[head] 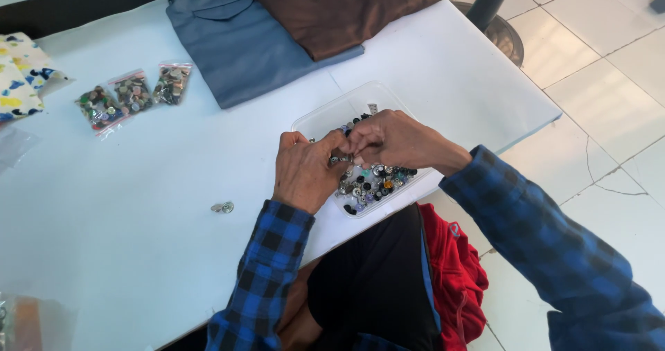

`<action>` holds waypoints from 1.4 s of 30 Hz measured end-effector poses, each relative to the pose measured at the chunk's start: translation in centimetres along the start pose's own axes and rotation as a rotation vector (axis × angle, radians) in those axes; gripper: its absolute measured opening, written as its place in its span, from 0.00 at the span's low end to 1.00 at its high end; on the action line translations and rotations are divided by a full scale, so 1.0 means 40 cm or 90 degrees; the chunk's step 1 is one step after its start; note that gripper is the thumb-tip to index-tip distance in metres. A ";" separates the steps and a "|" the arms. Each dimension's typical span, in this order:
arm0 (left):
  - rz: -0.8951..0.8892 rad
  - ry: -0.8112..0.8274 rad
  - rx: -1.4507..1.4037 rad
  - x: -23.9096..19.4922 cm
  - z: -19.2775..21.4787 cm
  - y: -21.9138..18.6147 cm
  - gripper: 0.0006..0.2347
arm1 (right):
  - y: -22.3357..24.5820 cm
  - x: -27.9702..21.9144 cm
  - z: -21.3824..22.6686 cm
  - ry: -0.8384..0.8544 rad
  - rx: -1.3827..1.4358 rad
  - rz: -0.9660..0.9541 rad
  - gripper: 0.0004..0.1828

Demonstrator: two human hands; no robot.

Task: Picking small decorative items from a container and placing them into small plastic bags

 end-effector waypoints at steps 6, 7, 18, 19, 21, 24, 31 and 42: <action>-0.025 -0.016 -0.012 0.012 -0.037 0.014 0.08 | -0.029 -0.003 -0.007 -0.003 0.045 -0.026 0.12; -0.025 -0.015 -0.011 0.012 -0.042 0.018 0.08 | -0.022 -0.007 -0.008 -0.004 0.046 -0.025 0.12; 0.000 -0.019 -0.003 0.034 -0.091 0.064 0.09 | -0.061 0.025 -0.047 0.048 -0.400 -0.052 0.07; -0.001 -0.018 -0.005 0.035 -0.091 0.060 0.09 | -0.062 0.023 -0.050 0.049 -0.400 -0.054 0.07; -0.006 -0.005 0.022 0.033 -0.088 0.055 0.09 | -0.068 0.023 -0.061 0.068 -0.450 -0.075 0.10; 0.000 0.003 0.044 0.028 -0.092 0.051 0.08 | -0.050 0.019 -0.063 0.067 -0.431 -0.071 0.11; 0.014 0.025 0.076 0.015 -0.062 0.023 0.07 | -0.044 0.006 -0.009 -0.036 -0.114 -0.055 0.10; 0.032 -0.015 0.044 0.012 -0.054 0.028 0.03 | -0.060 0.006 -0.011 -0.035 0.154 0.020 0.10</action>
Point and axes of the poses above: each hand's wrist, its own x-axis towards the middle knuckle, its own z-axis out of the back of the hand, y = z × x, the point moved 7 cm from there along x, towards the middle knuckle, and after that the axes turned 2 degrees about z, right-handed, at the moved point
